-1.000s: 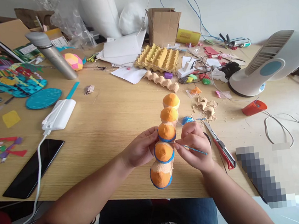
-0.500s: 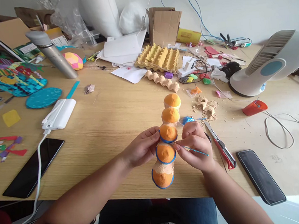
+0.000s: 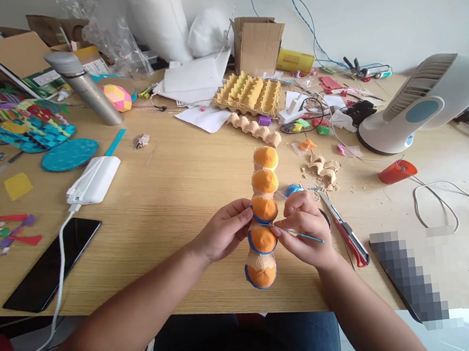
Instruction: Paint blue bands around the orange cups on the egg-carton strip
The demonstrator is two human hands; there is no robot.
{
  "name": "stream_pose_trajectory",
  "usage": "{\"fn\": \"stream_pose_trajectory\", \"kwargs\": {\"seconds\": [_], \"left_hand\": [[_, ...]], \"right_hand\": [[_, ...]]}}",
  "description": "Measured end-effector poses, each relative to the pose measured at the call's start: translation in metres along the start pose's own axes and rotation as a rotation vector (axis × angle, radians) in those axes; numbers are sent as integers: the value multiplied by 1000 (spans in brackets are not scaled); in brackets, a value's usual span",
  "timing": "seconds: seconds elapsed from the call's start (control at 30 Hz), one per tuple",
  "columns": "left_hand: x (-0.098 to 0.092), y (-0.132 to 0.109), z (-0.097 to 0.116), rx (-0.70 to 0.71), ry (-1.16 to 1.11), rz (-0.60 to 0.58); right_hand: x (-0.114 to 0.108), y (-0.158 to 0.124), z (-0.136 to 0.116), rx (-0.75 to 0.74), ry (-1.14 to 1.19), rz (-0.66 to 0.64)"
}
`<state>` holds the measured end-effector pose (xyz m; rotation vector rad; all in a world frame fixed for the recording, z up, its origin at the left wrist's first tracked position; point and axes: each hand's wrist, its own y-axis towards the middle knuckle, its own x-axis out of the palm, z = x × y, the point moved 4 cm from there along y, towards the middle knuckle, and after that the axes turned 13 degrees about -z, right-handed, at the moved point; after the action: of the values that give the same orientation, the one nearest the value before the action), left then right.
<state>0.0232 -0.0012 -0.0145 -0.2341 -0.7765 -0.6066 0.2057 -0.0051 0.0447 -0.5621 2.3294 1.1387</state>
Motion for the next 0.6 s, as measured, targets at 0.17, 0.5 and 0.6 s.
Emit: {"fn": "stream_pose_trajectory", "kwargs": {"seconds": [0.17,0.5,0.6], "left_hand": [[0,1,0,10,17,-26],[-11,4,-5,-11,67,50],[-16,6,-8,-25,71,87]], "right_hand": [[-2,1,2,6,14,-43],[8,-11,31,137,381,43],[20,-20,51,226,646,201]]}}
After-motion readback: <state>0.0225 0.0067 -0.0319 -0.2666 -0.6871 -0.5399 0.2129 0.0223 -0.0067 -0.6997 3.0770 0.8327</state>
